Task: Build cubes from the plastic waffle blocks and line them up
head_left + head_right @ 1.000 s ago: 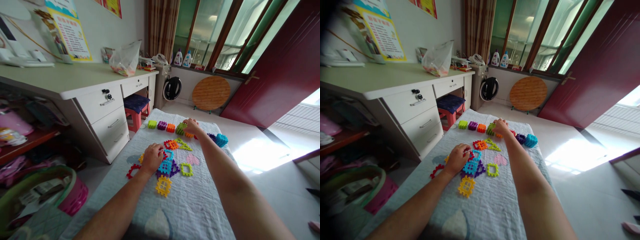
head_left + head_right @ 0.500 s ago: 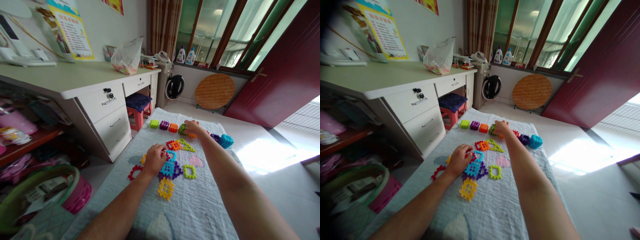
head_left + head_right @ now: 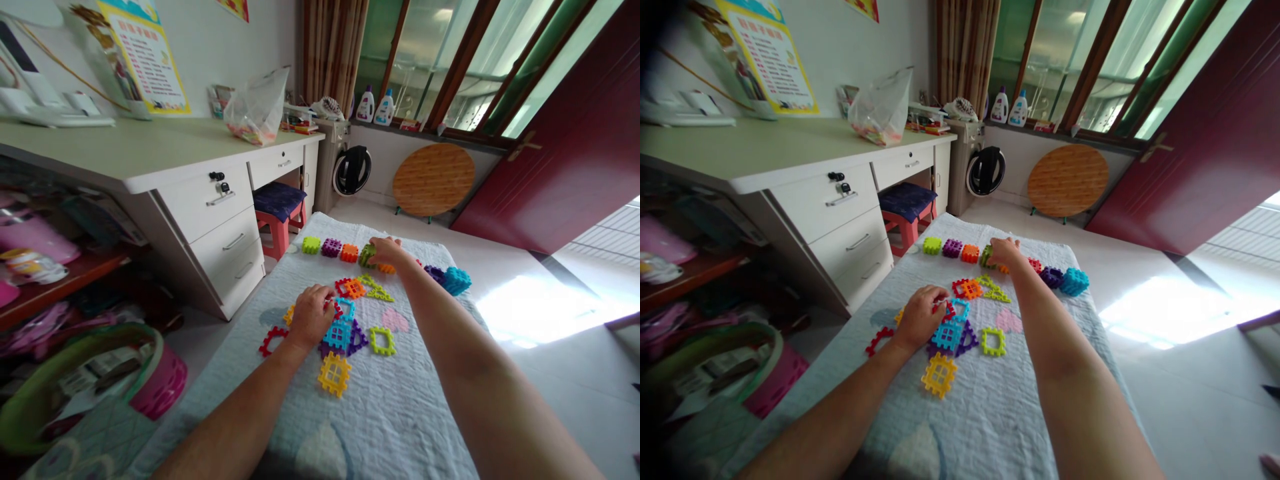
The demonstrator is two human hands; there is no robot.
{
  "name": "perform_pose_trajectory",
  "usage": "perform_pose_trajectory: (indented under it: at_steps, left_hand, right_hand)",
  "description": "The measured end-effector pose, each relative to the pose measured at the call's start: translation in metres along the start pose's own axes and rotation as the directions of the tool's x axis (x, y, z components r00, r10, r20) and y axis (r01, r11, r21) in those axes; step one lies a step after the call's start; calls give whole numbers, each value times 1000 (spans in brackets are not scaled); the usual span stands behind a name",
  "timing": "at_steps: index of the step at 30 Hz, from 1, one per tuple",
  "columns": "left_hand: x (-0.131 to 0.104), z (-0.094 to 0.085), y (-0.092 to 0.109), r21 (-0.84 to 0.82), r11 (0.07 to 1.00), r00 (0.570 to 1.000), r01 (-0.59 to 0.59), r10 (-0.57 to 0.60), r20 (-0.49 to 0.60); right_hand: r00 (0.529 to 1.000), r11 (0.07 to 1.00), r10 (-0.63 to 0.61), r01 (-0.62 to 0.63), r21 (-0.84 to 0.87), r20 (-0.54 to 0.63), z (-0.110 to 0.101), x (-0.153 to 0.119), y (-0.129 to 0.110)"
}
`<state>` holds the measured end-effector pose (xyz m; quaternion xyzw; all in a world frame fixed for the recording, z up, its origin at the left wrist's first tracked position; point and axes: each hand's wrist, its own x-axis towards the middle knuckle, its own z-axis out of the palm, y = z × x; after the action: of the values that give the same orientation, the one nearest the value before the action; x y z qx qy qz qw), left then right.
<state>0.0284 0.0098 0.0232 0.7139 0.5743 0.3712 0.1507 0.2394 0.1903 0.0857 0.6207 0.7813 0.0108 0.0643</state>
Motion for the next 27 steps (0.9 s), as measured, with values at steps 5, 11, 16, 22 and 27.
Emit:
perform_pose_trajectory:
  at_steps: [5,11,16,22,27]
  left_hand:
    - [0,-1,0,2,1000,1000,-1,1,-7]
    - [0,-1,2,8,999,999,-42,42,-24]
    - [-2,0,2,-1,996,994,-86,86,-63]
    - [-1,-4,-5,-27,996,988,-86,82,-133]
    - [0,-2,-8,-72,995,988,-70,59,-146]
  right_hand:
    - [973,990,3,30,139,-230,-4,-31,2]
    - [967,938,-92,164,304,-237,24,-99,2]
    - [966,932,-146,206,299,-212,64,-129,0]
    - [966,918,-110,189,349,-233,81,-130,0]
    - [960,910,-84,183,372,-266,79,-134,3]
